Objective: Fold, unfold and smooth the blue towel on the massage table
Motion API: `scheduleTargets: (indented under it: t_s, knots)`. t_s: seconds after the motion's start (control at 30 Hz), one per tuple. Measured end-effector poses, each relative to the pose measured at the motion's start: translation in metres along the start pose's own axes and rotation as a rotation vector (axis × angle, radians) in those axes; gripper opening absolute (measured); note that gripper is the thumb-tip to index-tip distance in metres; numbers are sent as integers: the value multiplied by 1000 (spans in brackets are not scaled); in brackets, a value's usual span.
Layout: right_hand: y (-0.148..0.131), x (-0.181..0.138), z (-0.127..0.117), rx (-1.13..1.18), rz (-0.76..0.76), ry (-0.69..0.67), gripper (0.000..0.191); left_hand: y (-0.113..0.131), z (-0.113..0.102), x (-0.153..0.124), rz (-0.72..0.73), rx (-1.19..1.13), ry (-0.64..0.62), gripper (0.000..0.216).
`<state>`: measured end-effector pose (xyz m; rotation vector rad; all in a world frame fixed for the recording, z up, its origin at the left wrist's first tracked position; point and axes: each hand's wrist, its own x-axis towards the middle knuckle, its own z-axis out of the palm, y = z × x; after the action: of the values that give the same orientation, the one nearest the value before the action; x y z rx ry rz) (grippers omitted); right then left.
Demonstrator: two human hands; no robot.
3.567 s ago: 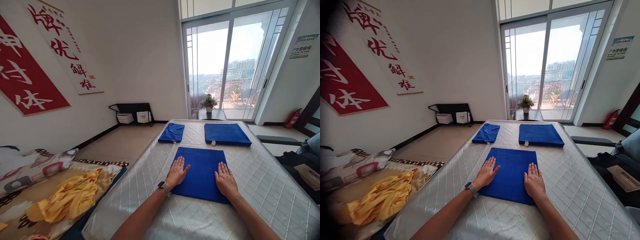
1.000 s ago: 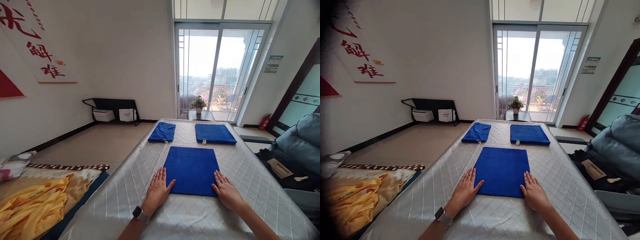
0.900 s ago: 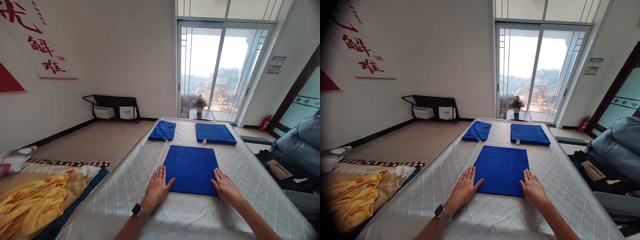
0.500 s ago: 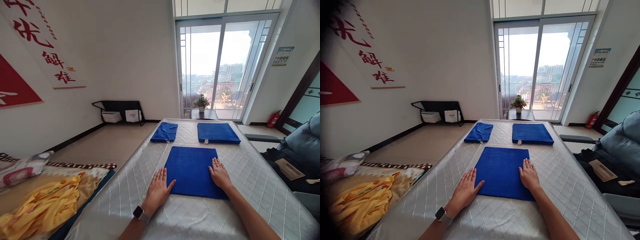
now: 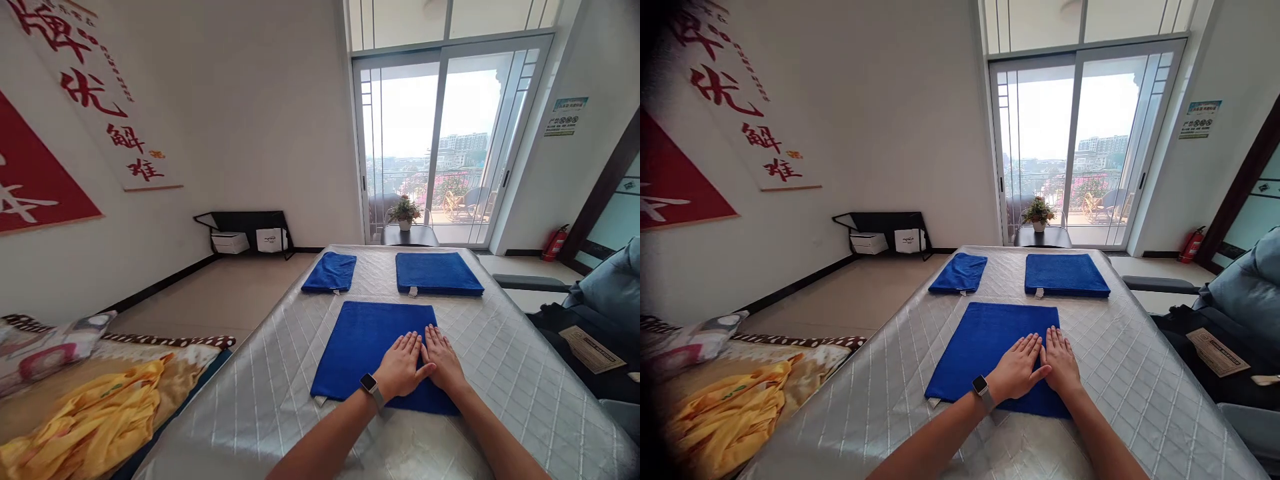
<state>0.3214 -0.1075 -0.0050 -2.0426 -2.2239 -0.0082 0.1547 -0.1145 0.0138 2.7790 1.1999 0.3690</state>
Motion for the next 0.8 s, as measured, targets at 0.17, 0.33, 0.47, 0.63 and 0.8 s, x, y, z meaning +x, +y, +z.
scheduleTargets:
  t_s: [0.17,0.33,0.47,0.63,0.8]
  knots:
    - [-2,1,-3,25,26,-5,67,-26,4,12,-91,3,4,82]
    - [-5,0,-6,68,52,-5,67,-91,-16,-15,-367,49,34,87]
    - [-4,0,-6,81,49,-20,68,-137,-26,-42,-500,115,46,90]
    - [-3,0,-5,91,53,-18,69,-154,-21,-56,-539,149,99,88]
    - [-4,1,-5,45,63,-30,69,-152,-22,-55,-546,120,111,90]
